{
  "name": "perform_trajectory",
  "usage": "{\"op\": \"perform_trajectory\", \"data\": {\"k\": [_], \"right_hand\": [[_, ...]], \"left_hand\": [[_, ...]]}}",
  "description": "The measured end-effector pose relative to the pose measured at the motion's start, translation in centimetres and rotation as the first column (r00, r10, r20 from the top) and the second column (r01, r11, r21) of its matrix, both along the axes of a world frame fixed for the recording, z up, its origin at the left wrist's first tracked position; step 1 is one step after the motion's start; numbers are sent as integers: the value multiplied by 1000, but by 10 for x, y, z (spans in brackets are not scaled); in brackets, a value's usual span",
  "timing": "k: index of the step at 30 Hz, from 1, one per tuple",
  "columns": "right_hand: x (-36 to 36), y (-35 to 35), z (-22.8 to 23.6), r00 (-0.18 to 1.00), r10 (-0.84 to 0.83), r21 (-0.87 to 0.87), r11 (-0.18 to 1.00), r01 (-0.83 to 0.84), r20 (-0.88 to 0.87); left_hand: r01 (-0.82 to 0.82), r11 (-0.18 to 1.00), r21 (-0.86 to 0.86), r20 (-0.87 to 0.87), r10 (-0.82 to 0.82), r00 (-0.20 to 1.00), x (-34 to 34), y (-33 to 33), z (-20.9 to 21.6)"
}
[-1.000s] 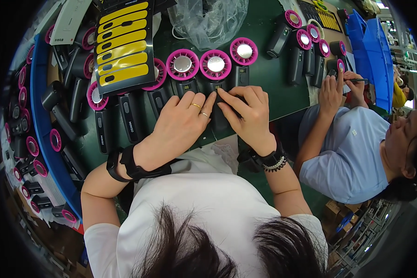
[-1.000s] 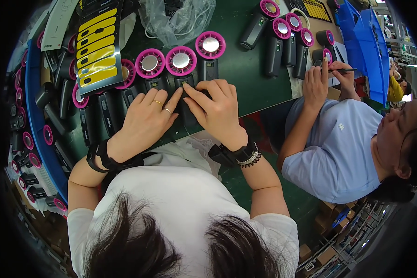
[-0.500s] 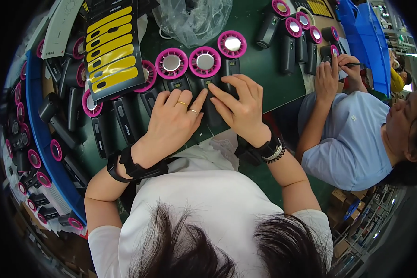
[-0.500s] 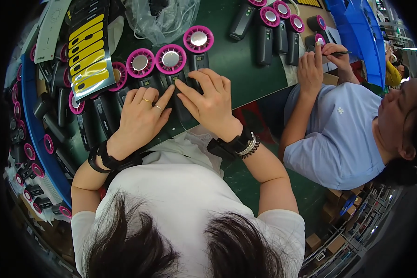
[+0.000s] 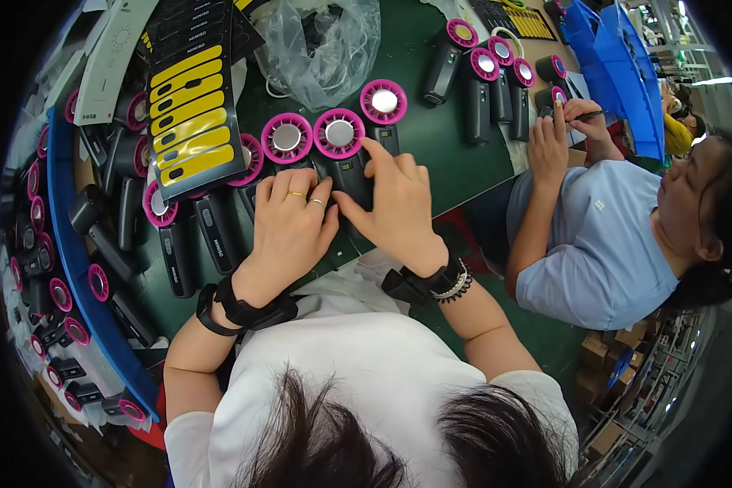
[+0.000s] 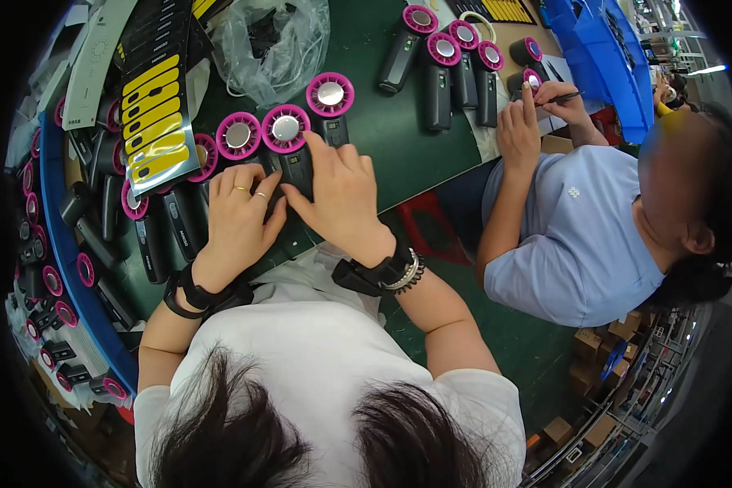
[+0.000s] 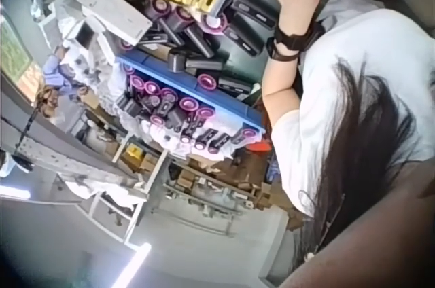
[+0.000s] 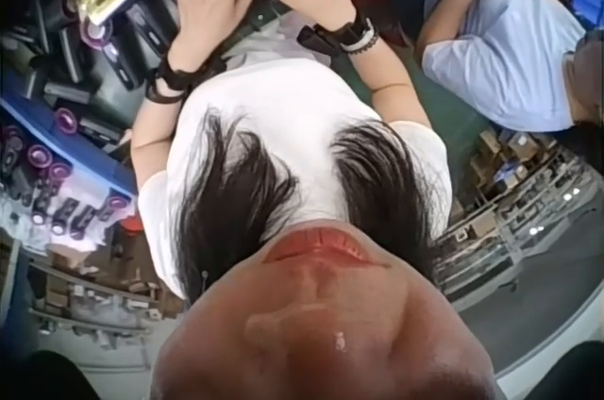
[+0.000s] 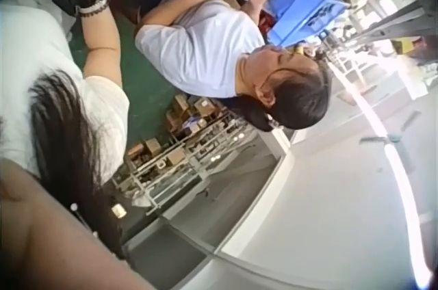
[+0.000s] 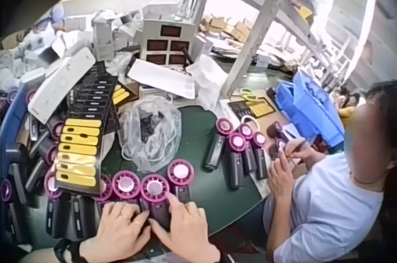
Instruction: Assembling, inspecting, and labeling hair dryer units on a factory production line.
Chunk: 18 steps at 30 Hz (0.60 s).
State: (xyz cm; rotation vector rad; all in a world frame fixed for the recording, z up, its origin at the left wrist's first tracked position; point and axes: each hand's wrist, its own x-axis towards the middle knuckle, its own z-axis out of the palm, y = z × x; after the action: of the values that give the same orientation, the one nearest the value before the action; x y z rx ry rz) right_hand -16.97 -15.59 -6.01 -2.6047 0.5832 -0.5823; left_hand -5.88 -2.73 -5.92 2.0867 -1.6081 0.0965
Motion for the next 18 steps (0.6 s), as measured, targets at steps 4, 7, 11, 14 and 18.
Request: {"op": "perform_trajectory", "data": {"k": [4,7,11,14,18], "right_hand": [[14,1,4,992,-37,-73,997,28,-123],[17,-3,6,988,-84,18,996,87,-126],[13,-12,12,987,-139,255,954,155,-80],[11,-16,22,984,-145,440,881,177,-106],[3,-27,18,997,-79,681,730,51,9]], "left_hand": [[-23,998,-59,-36,21,999,6,4,1],[-62,990,-126,-59,55,997,12,6,6],[-85,979,-186,-110,66,992,16,9,11],[-83,974,-210,-136,55,989,18,10,11],[-86,971,-223,-157,51,986,20,10,13]]}}
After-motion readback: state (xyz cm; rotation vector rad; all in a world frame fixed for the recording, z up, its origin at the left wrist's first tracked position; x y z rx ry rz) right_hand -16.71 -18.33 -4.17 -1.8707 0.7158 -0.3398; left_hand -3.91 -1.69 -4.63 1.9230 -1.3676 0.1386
